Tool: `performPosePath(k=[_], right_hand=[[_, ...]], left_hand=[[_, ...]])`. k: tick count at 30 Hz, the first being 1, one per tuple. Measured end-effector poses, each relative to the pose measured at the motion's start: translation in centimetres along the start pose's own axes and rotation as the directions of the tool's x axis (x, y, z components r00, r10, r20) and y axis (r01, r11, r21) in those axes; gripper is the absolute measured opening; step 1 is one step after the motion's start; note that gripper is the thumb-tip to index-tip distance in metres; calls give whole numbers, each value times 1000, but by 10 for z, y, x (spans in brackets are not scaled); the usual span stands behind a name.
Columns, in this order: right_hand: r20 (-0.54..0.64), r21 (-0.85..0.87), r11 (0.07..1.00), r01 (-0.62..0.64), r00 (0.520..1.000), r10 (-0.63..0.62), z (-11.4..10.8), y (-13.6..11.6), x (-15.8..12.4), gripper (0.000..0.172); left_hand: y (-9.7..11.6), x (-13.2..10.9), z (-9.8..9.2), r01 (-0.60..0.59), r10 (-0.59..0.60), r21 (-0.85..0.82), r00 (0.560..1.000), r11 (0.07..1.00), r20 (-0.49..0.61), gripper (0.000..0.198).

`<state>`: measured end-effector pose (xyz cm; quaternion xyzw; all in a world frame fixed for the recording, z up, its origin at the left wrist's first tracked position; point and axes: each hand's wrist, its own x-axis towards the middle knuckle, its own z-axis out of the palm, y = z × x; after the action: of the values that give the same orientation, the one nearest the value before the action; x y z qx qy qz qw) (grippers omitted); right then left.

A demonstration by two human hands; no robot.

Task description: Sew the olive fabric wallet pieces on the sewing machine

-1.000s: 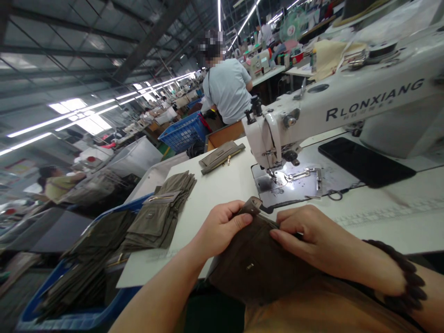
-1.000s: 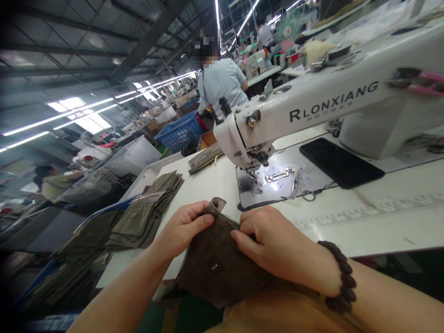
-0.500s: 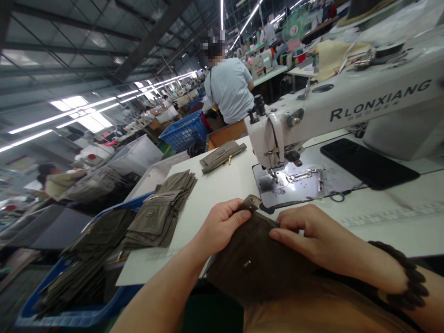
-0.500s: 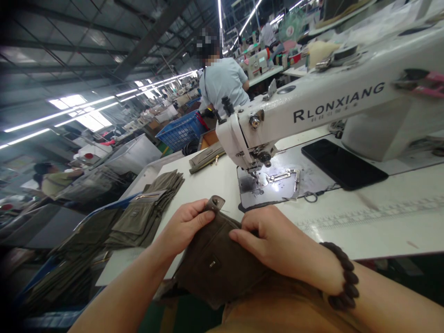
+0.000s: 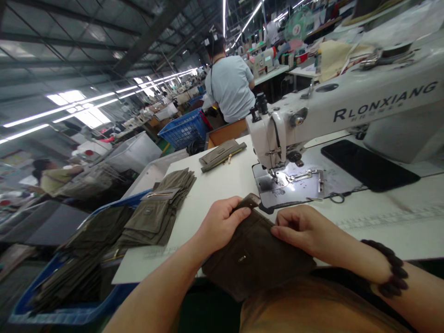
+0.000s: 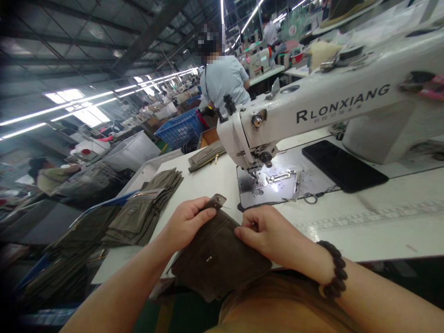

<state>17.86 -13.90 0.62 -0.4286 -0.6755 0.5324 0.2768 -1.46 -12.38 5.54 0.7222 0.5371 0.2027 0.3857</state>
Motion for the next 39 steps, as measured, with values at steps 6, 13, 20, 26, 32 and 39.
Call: performPosePath(k=[6, 13, 20, 26, 32, 39], right_hand=[[-88, 141, 990, 14, 996, -2, 11, 11, 8, 23], [-37, 18, 991, 129, 991, -128, -1, 21, 9, 20], [466, -482, 564, 671, 741, -483, -48, 26, 19, 34], [595, -633, 109, 766, 572, -564, -61, 32, 36, 35], [579, -684, 120, 719, 636, -511, -64, 38, 36, 32], [621, -675, 240, 698, 713, -326, -67, 41, 41, 12]], left_hand=[[-10, 12, -2, -7, 8, 62, 1000, 998, -14, 22], [-26, 38, 1, -42, 37, 45, 992, 998, 118, 23], [-42, 73, 17, -55, 41, 55, 972, 997, 233, 22], [-46, 96, 30, -51, 25, 95, 964, 994, 264, 23], [-42, 109, 34, -32, -29, 218, 962, 975, 272, 20], [-30, 113, 39, -42, -53, 364, 968, 930, 246, 19]])
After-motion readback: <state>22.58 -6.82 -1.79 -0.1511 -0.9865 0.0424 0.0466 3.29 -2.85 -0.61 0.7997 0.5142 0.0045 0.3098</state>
